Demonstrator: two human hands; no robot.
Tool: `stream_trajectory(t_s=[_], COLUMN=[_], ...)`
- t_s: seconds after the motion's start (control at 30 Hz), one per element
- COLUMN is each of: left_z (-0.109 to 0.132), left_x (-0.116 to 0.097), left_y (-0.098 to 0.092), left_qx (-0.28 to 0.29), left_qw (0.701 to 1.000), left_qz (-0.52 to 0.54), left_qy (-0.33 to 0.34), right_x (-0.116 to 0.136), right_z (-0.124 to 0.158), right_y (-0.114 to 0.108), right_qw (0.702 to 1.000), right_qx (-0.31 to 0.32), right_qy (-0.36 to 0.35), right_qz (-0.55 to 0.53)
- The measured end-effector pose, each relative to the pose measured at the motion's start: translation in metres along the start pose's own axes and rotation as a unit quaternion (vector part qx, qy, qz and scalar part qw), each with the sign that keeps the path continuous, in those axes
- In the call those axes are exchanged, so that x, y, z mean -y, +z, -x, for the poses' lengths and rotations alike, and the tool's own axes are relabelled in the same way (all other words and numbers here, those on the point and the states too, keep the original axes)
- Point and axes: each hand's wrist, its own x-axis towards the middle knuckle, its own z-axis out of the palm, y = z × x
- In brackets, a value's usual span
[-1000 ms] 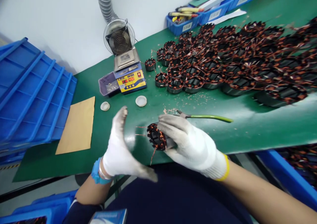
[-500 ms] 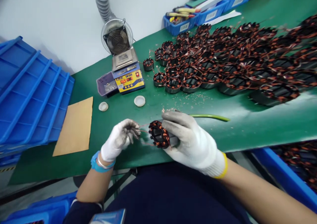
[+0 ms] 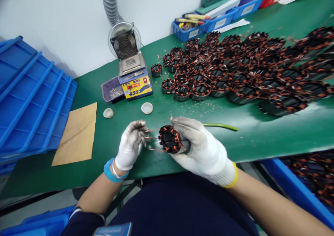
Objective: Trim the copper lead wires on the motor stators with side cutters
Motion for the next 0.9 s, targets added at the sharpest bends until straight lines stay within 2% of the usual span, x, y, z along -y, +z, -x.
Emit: stream_trajectory(t_s=[0.07,0.13,0.2,0.27,0.37,0.47,0.53,0.67,0.9], left_z=[-0.003,-0.003,-0.006,-0.014,-0.036,-0.06,-0.07,-0.076,-0.076], left_x=[-0.006,-0.011,-0.012,-0.006,0.01,0.025,0.032,0.039,0.043], left_y=[0.001,0.001,-0.004,-0.013,-0.033,-0.053,-0.063,-0.072,-0.071], left_qx=[-0.002,0.026,0.035,0.004,-0.083,-0.156,-0.178,-0.184,-0.161], left_qw=[0.997,0.989,0.989,0.994,0.994,0.985,0.982,0.981,0.984], left_qz=[-0.07,-0.129,-0.133,-0.098,-0.052,-0.048,-0.045,-0.046,-0.073], left_qy=[0.041,0.063,0.062,0.048,0.041,0.052,0.054,0.048,0.031], right_x=[0.001,0.003,0.002,-0.006,-0.03,-0.062,-0.08,-0.1,-0.103], right_z=[0.001,0.001,-0.003,-0.012,-0.037,-0.068,-0.085,-0.1,-0.108], right_y=[0.0,-0.002,-0.005,-0.006,0.001,0.018,0.031,0.051,0.062], right_qw=[1.0,0.999,0.998,0.997,0.994,0.982,0.97,0.954,0.934], right_qx=[0.011,0.024,0.035,0.048,0.073,0.15,0.203,0.261,0.313], right_qy=[0.017,0.042,0.045,0.032,0.007,0.02,0.024,0.003,0.0], right_qz=[0.012,0.025,0.038,0.056,0.083,0.116,0.132,0.146,0.172])
